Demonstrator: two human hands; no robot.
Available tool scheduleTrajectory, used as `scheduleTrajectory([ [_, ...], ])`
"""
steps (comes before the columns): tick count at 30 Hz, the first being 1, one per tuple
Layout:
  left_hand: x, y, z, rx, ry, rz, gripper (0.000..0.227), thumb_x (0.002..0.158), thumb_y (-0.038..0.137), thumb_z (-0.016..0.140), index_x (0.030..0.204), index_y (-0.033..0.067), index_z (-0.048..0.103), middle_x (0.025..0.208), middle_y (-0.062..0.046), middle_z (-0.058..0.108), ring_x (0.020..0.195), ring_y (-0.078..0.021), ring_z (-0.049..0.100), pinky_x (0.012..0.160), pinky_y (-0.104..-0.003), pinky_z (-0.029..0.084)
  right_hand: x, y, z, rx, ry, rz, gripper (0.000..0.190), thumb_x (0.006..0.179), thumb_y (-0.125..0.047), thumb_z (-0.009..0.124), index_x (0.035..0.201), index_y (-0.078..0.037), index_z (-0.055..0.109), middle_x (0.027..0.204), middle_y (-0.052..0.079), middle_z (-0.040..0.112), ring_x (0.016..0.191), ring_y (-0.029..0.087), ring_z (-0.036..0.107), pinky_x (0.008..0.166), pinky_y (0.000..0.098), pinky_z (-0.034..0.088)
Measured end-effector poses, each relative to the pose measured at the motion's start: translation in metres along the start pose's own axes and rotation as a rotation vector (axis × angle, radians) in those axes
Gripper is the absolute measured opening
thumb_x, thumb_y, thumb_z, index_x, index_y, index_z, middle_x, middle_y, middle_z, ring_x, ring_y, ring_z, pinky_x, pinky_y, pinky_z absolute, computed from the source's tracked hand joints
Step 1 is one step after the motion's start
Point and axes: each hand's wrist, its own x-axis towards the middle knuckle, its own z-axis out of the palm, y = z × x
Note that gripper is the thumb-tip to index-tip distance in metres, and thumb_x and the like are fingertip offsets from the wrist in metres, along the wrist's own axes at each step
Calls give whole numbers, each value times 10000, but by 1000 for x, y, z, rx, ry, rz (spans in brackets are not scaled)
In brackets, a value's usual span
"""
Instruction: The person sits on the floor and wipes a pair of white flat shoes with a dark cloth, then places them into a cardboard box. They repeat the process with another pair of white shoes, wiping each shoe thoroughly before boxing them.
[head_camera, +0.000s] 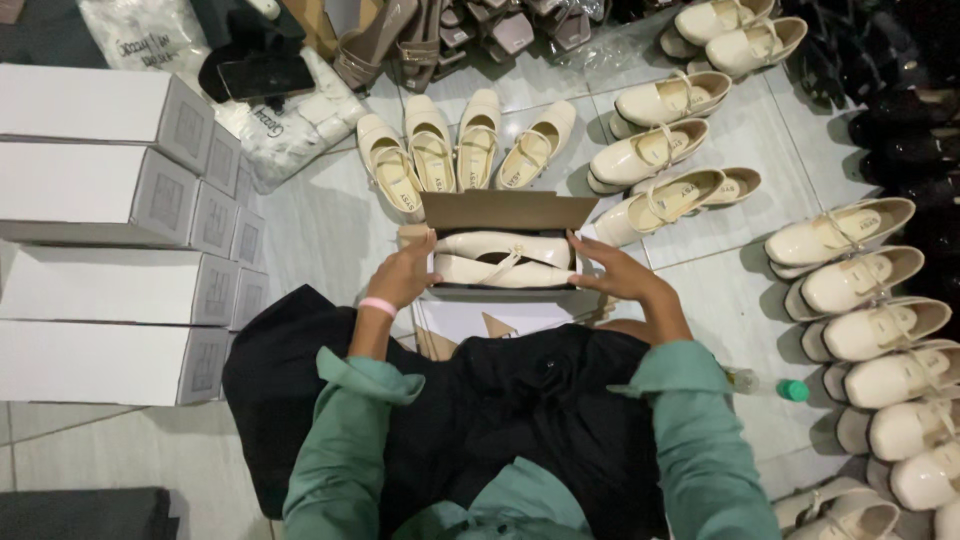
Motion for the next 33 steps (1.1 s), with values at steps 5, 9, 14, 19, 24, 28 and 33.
scheduleTrajectory([
  [5, 11, 12, -13, 221, -256, -116, 862, 827, 391, 773, 1570, 268, 354, 1419, -116, 601, 1243, -388, 607, 1002, -488, 503, 1, -4, 6, -266, -99, 124, 896, 898, -552, 630, 1641, -294, 202, 1684, 172, 183, 1546, 371, 197, 1221, 436, 236],
  [9, 18, 3, -12, 98, -201, 32, 869, 855, 408, 772, 1572, 181, 337, 1432, -182, 559, 1225, -423, 589, 994, -478, 494, 3, 8, 8, -190, -118, 111, 902, 932, -567, 588, 1638, -242, 130, 1703, 174, 120, 1562, 370, 128, 1235, 438, 158],
  [14, 10, 8, -17, 80, -275, -37, 902, 775, 522, 807, 1518, 172, 434, 1341, -193, 631, 1205, -384, 627, 1005, -439, 509, 5, 14, 26, -80, -14, -93, 935, 971, -563, 528, 1623, -65, 80, 1659, 247, 207, 1538, 388, 226, 1239, 430, 188],
  [19, 9, 17, -4, 94, -135, -66, 1039, 749, 575, 812, 1556, 97, 363, 1131, -232, 698, 1114, -412, 650, 930, -482, 527, 13, 1, 43, -114, 42, 258, 979, 883, -531, 625, 1634, -131, 141, 1601, 246, 322, 1475, 393, 324, 1195, 427, 270],
  [24, 7, 9, 19, 11, 81, 21, 1008, 734, 534, 834, 1527, 92, 398, 1142, -252, 687, 1045, -439, 659, 858, -504, 536, -5, -11, 53, -295, 254, 171, 887, 907, -489, 680, 1623, -180, 258, 1583, 282, 329, 1497, 466, 250, 1189, 570, 211],
  [28, 7, 4, 21, 13, -12, -5, 1034, 756, 530, 832, 1545, 47, 369, 1154, -239, 689, 1049, -437, 659, 869, -504, 532, -15, -43, 68, -598, 506, 21, 756, 903, -433, 736, 1542, -198, 408, 1608, 305, 252, 1479, 521, 191, 1147, 626, 206],
  [33, 9, 13, 10, -41, 38, 21, 1027, 715, 510, 865, 1522, 49, 429, 1114, -233, 708, 1068, -414, 672, 881, -489, 542, 21, -112, 33, -811, 761, -238, 591, 1032, -393, 786, 1519, -211, 505, 1625, 192, 313, 1531, 388, 263, 1245, 548, 260],
])
